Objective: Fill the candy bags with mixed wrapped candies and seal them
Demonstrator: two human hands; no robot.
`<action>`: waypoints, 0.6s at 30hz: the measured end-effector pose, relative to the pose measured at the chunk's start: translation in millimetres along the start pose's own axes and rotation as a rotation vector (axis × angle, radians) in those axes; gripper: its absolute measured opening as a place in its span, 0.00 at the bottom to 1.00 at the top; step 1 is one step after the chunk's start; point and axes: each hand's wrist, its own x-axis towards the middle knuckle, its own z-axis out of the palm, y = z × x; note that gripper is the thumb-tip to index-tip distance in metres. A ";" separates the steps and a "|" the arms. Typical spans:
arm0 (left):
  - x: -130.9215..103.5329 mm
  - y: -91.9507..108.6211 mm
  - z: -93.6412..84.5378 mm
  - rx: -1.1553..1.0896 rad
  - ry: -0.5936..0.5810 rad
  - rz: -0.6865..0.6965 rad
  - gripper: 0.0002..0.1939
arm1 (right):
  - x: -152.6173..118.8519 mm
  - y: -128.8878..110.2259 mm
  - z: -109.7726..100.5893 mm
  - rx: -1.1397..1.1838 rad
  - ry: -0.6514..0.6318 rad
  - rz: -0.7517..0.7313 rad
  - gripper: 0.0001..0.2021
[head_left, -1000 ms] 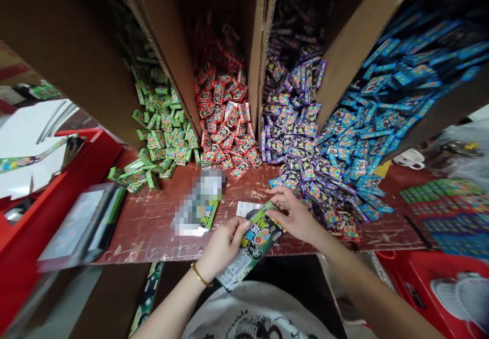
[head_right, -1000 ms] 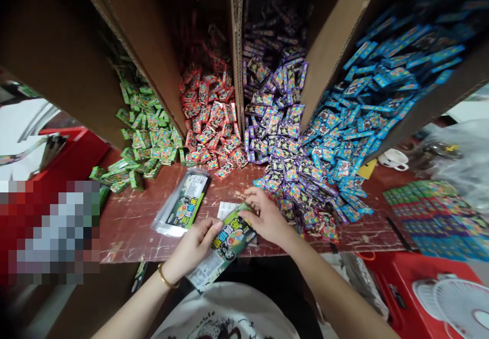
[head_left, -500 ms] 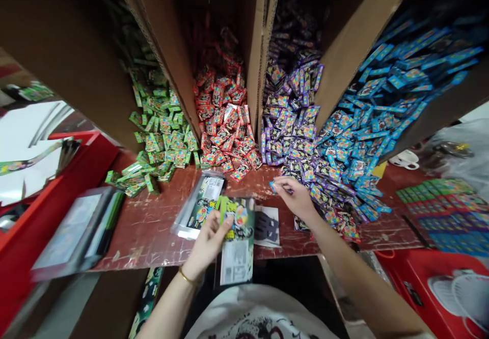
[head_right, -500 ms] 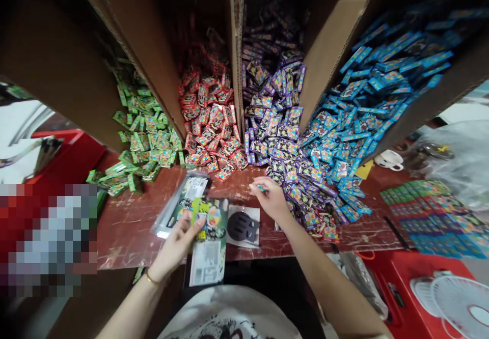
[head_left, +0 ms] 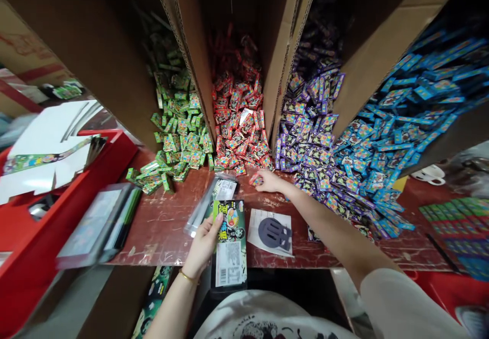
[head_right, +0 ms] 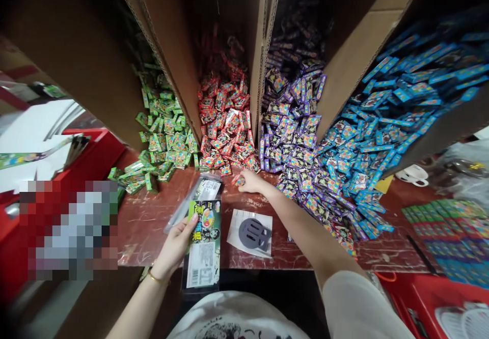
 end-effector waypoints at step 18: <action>-13.8 -12.9 62.8 0.180 -0.373 -0.031 0.21 | -117.8 -45.6 -31.1 0.555 0.074 -0.092 0.17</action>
